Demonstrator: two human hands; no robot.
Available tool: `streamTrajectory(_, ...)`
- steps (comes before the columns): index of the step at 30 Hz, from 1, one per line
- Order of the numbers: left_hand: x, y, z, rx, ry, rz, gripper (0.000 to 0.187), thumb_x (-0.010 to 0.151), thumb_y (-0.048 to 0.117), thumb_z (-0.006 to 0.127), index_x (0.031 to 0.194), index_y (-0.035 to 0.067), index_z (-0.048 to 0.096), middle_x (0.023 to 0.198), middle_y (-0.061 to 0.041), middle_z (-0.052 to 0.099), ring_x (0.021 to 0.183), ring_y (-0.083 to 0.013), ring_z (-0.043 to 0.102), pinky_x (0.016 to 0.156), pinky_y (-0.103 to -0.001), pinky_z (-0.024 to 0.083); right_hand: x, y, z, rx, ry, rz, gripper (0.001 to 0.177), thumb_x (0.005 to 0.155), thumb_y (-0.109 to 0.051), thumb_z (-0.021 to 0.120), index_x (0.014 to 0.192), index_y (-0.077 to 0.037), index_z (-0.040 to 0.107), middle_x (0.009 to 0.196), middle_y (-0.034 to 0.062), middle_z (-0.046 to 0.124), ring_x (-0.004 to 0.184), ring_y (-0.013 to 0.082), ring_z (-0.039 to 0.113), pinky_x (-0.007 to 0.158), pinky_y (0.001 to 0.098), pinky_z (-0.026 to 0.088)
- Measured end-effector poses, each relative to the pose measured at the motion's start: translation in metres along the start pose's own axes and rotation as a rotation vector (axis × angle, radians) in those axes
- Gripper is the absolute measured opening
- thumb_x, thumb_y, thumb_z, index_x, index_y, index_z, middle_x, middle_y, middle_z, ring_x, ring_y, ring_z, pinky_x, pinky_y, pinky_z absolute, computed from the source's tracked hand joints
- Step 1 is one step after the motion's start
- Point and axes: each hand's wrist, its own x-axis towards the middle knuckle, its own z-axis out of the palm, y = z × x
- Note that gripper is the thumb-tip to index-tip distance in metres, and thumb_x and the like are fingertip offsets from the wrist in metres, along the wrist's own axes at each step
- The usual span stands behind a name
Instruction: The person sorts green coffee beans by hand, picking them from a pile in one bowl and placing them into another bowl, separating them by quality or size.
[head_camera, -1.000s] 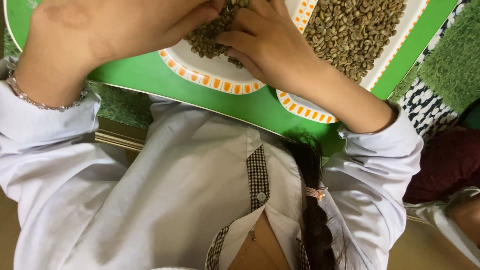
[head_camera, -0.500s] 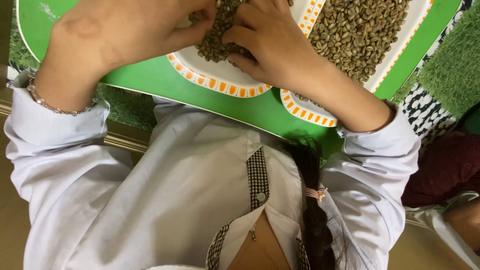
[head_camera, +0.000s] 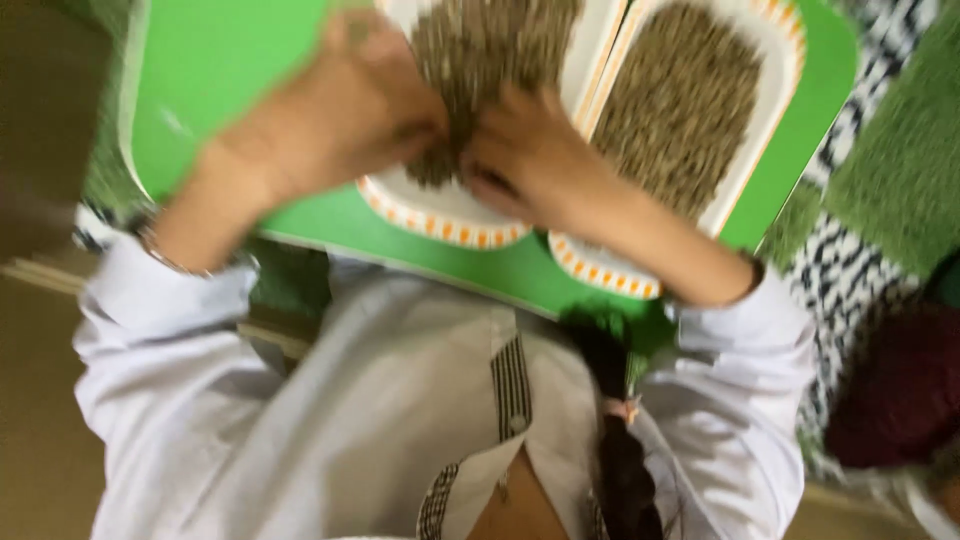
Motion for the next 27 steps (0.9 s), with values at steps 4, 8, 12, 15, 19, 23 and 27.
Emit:
streamTrajectory(4,0.035,0.011,0.016,0.063,0.034,0.045,0.013,0.088,0.021,0.066,0.089,0.024,0.079,0.105,-0.008,0.068,0.102,-0.0322,0.059,0.095,-0.048,0.044,-0.027,-0.002,-0.024,0.138,0.013,0.122,0.01,0.082,-0.019,0.071,0.089,-0.014,0.065,0.089,0.0049,0.063,0.092,0.0283,0.053,0.091,0.0437,0.037)
streamTrajectory(8,0.07,0.021,0.074,0.136,0.19,0.325,0.007,0.089,0.03,0.07,0.094,0.03,0.065,0.084,0.008,0.066,0.104,-0.0181,0.057,0.112,-0.065,0.027,-0.075,0.008,-0.034,-0.004,0.125,0.153,0.027,0.095,-0.038,0.06,0.085,-0.012,0.061,0.076,0.0095,0.058,0.08,0.0321,0.061,0.071,0.0444,0.043)
streamTrajectory(12,0.107,0.054,0.098,0.076,0.193,0.499,0.006,0.09,0.027,0.062,0.092,0.03,0.058,0.084,0.013,0.059,0.101,-0.0142,0.051,0.112,-0.067,0.026,-0.124,0.013,-0.048,-0.03,0.107,0.344,0.021,0.094,-0.031,0.062,0.089,-0.01,0.063,0.079,0.0112,0.062,0.085,0.0354,0.063,0.074,0.0459,0.047)
streamTrajectory(15,0.136,0.074,0.117,-0.027,0.325,0.604,0.014,0.101,0.018,0.057,0.087,0.021,0.058,0.072,0.009,0.05,0.082,-0.0152,0.052,0.104,-0.055,0.037,-0.156,0.018,-0.039,-0.019,0.079,0.48,0.022,0.095,-0.028,0.062,0.091,-0.006,0.064,0.081,0.0148,0.065,0.09,0.0358,0.066,0.08,0.0464,0.05)
streamTrajectory(19,0.157,0.074,0.142,-0.016,0.324,0.63,0.014,0.098,0.013,0.063,0.086,0.019,0.062,0.066,0.006,0.051,0.075,-0.0159,0.049,0.097,-0.052,0.037,-0.16,0.013,-0.048,-0.006,0.001,0.583,0.017,0.096,-0.018,0.062,0.096,-0.004,0.069,0.086,0.0136,0.071,0.093,0.0314,0.068,0.085,0.0433,0.05)
streamTrajectory(23,0.154,0.079,0.118,-0.146,0.286,0.604,0.017,0.1,0.011,0.065,0.084,0.009,0.059,0.067,0.0,0.048,0.073,-0.0165,0.048,0.09,-0.047,0.037,-0.16,0.012,-0.047,-0.007,0.021,0.566,0.014,0.091,-0.019,0.069,0.091,-0.005,0.071,0.084,0.0132,0.072,0.09,0.0312,0.067,0.081,0.0429,0.05)
streamTrajectory(27,0.152,0.078,0.11,-0.079,0.257,0.625,0.019,0.101,0.015,0.065,0.086,0.006,0.057,0.07,-0.001,0.05,0.076,-0.0184,0.05,0.093,-0.048,0.037,-0.152,0.009,-0.05,0.022,0.012,0.612,0.012,0.089,-0.021,0.073,0.088,-0.01,0.077,0.081,0.0085,0.075,0.088,0.0233,0.068,0.083,0.0377,0.049)
